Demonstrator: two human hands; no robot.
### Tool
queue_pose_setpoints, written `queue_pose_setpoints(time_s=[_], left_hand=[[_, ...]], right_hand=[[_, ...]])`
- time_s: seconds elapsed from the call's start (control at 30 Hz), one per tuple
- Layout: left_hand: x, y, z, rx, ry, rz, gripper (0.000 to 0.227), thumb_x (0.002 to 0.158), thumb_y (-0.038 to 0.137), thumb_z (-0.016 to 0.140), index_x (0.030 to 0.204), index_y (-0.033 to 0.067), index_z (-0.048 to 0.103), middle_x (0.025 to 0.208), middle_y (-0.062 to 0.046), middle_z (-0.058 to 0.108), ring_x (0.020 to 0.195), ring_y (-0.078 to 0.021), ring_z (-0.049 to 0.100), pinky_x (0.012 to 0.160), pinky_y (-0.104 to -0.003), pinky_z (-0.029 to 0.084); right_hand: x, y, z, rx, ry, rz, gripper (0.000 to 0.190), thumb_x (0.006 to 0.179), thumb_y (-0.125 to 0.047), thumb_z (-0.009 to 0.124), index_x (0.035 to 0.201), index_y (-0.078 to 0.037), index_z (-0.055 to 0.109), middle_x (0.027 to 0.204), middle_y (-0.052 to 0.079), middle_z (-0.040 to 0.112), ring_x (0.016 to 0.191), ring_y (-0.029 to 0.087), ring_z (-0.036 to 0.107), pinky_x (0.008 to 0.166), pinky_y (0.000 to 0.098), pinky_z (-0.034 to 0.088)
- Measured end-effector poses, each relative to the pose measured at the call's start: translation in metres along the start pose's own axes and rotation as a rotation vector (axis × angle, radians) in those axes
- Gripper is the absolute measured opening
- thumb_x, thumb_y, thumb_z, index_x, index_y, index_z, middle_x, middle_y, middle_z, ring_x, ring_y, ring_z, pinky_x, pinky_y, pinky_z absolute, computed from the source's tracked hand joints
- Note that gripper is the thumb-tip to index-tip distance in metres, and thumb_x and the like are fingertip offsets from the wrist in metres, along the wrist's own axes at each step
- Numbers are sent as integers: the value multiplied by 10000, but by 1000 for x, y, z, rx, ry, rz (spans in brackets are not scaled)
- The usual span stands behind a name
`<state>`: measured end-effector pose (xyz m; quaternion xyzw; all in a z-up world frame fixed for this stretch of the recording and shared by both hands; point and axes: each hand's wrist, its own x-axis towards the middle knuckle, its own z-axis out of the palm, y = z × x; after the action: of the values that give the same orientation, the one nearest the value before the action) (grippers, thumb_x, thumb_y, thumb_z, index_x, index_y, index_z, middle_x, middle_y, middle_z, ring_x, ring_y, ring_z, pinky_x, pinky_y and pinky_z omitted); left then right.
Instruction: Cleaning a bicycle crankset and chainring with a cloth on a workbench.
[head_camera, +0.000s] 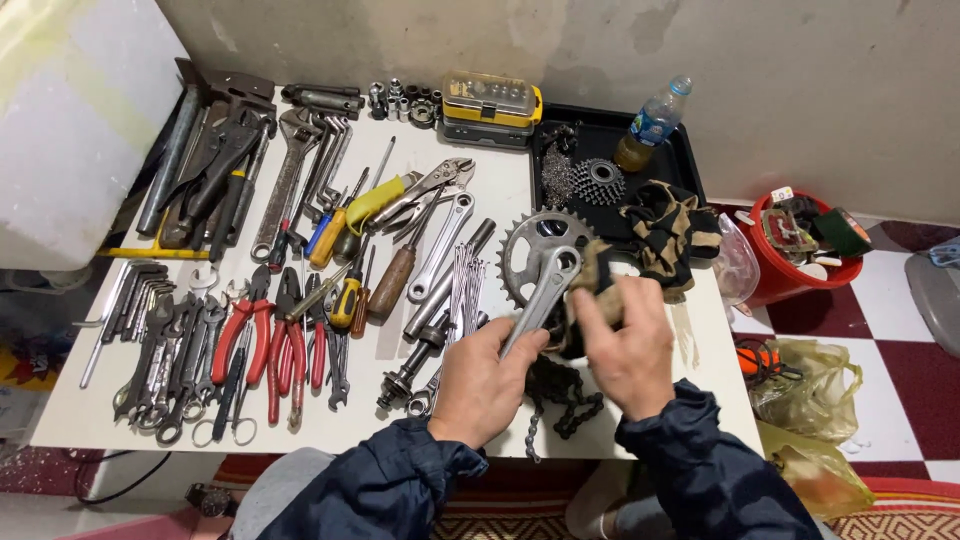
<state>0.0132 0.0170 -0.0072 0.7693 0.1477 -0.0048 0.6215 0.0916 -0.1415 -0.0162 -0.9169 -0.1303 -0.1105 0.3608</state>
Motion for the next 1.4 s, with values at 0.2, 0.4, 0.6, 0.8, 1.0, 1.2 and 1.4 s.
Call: queue_pose_setpoints(time_s=[0.2, 0.4, 0.6, 0.8, 1.0, 1.2, 1.4], left_hand=[[-2, 7, -4, -166, 5, -121, 266, 966, 313, 630, 1049, 109, 780, 618, 1, 572, 441, -137, 515, 402, -294, 518], [2, 10, -16, -309, 165, -89, 292, 932, 289, 719, 828, 19, 754, 563, -157, 688, 383, -193, 632, 416, -305, 532], [4, 23, -38, -353, 65, -197, 260, 984, 281, 629, 1001, 41, 728, 726, -64, 619, 475, -129, 526, 416, -255, 530], [8, 18, -38, -355, 64, -170, 255, 983, 270, 636, 962, 35, 734, 713, -59, 605, 478, -132, 535, 412, -247, 513], [8, 16, -37, -339, 58, -218, 245, 985, 253, 644, 945, 34, 746, 679, -44, 587, 512, -140, 543, 443, -276, 536], [11, 27, -40, -352, 95, -403, 262, 969, 235, 663, 1036, 23, 801, 692, -118, 657, 507, -162, 548, 427, -275, 484], [16, 21, -37, -371, 144, -452, 266, 947, 253, 719, 919, -3, 787, 629, -124, 641, 413, -174, 475, 432, -277, 379]], right_hand=[[-13, 14, 5, -153, -140, -392, 416, 825, -204, 674, 1226, -106, 620, 1075, 123, 569, 901, 286, 622, 639, 438, 558], [16, 47, -23, -74, -197, -207, 330, 748, -238, 816, 1066, -169, 767, 891, 79, 703, 853, 319, 724, 774, 429, 575], [50, 45, -17, -526, -866, 216, 785, 843, -605, 701, 1469, -198, 458, 1448, 63, 542, 1273, 264, 586, 1053, 448, 522], [105, 43, 12, -243, -469, 248, 689, 913, -510, 599, 1438, -71, 517, 1469, 144, 547, 1321, 299, 564, 1117, 505, 425], [172, 80, 81, -333, -294, 178, 720, 932, -538, 597, 1404, 4, 544, 1401, 224, 583, 1277, 399, 563, 1087, 507, 427], [197, 61, 103, -370, -352, 350, 737, 924, -569, 615, 1384, -14, 463, 1318, 248, 594, 1165, 461, 582, 937, 566, 486], [214, 86, 127, -221, -300, 357, 734, 872, -409, 712, 1492, -120, 445, 1390, 207, 572, 1255, 426, 541, 1034, 493, 456]])
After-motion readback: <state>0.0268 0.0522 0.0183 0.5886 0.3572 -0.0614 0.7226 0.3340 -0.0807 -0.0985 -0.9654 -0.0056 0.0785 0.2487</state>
